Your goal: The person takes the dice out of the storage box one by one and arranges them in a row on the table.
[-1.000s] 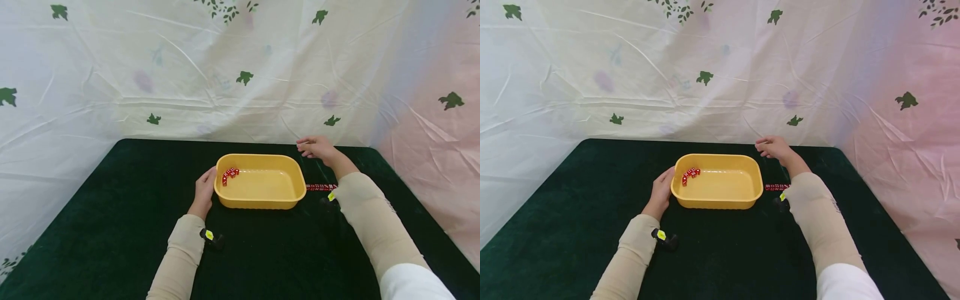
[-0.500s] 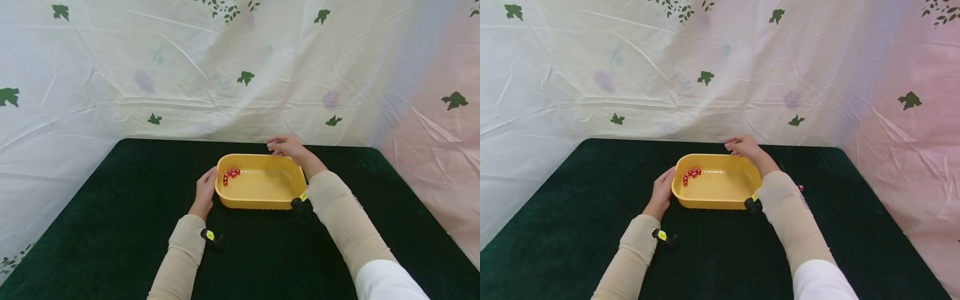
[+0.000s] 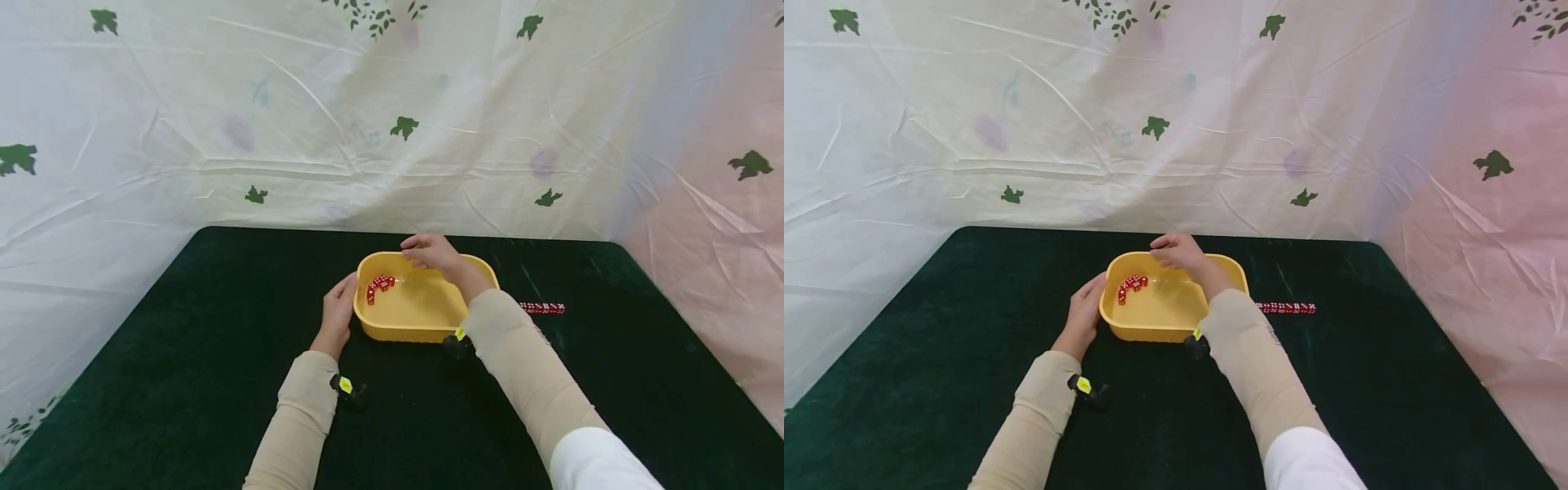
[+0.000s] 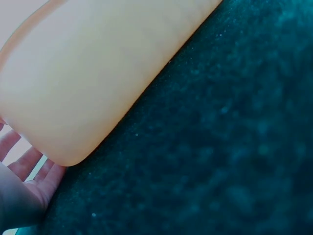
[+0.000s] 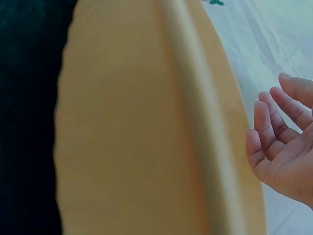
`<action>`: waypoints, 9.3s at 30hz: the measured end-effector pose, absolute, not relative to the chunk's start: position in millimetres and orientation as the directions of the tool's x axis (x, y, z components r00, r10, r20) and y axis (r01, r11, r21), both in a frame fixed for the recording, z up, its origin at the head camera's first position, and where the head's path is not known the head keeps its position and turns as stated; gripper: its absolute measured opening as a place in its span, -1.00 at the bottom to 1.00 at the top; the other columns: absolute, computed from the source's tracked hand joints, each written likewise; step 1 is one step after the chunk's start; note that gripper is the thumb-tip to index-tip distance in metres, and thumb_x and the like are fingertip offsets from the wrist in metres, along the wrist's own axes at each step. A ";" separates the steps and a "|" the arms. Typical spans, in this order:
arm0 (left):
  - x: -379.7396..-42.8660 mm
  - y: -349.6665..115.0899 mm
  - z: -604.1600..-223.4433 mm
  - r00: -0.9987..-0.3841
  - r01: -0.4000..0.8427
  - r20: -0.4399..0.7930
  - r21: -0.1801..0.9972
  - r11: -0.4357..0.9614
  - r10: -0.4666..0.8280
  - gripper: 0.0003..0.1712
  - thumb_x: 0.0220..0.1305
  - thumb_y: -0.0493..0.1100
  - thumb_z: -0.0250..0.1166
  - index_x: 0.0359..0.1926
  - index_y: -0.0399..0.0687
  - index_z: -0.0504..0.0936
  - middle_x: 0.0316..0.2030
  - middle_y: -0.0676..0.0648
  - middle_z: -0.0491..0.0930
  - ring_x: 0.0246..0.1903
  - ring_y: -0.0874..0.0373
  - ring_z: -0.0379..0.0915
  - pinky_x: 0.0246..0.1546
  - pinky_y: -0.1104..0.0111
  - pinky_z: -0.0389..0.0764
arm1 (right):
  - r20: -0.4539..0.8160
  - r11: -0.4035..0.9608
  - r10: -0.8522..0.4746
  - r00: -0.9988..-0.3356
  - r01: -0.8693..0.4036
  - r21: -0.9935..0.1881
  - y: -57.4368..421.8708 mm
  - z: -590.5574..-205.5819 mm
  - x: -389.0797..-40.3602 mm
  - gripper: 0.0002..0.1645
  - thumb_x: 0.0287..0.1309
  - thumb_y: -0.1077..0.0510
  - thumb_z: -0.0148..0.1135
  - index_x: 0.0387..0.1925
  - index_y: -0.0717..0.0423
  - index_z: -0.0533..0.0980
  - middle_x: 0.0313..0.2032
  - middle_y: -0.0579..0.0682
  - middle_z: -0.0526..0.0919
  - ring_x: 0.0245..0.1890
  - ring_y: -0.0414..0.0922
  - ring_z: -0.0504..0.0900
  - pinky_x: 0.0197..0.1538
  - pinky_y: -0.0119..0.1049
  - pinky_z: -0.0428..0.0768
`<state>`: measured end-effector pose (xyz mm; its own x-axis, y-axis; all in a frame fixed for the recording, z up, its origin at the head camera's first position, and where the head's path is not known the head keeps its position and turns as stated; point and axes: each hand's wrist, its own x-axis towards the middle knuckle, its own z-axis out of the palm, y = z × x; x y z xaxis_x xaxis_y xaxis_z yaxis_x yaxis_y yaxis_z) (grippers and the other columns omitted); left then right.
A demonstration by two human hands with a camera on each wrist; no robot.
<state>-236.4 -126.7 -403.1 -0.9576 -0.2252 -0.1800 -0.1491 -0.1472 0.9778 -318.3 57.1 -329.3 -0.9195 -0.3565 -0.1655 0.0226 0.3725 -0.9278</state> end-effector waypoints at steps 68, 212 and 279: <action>-234.1 -124.4 -402.1 -0.952 -0.150 -0.184 0.977 -0.152 -0.245 -0.48 0.14 0.18 0.03 0.07 0.07 0.41 0.07 0.03 0.33 0.08 0.17 0.18 0.02 0.29 0.28 | -0.283 0.620 -0.453 -0.845 -0.070 -0.781 22.7 -376.2 -301.0 -0.90 -0.01 0.28 0.19 -0.38 0.20 0.46 -0.42 0.02 0.41 -0.55 -0.13 0.33 -0.50 -0.44 0.36; -234.6 -122.0 -406.2 -0.959 -0.134 -0.162 0.982 -0.130 -0.234 -0.42 0.13 0.24 -0.01 0.11 0.09 0.37 0.10 0.06 0.30 0.11 0.17 0.12 0.07 0.27 0.21 | -0.176 0.575 -0.130 -0.976 0.071 -0.815 332.6 -388.6 -249.5 -0.46 0.17 0.03 -0.01 -0.03 0.44 0.30 -0.11 0.27 0.33 -0.20 0.06 0.29 -0.21 -0.21 0.32; -234.9 -124.5 -407.7 -0.957 -0.145 -0.171 0.981 -0.128 -0.233 -0.42 0.12 0.25 -0.01 0.11 0.11 0.37 0.08 0.08 0.31 0.09 0.21 0.14 0.07 0.30 0.22 | -0.124 0.521 -0.275 -0.953 -0.039 -0.853 127.5 -303.4 -318.5 -0.60 0.16 0.12 0.02 -0.02 0.28 0.36 -0.11 0.21 0.44 -0.18 0.12 0.44 -0.04 -0.08 0.36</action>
<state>-234.9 -124.5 -407.7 -0.9573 -0.2328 -0.1715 -0.1446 -0.1281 0.9812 -318.5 127.5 -303.4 -0.9535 -0.2747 -0.1242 -0.0390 0.5209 -0.8527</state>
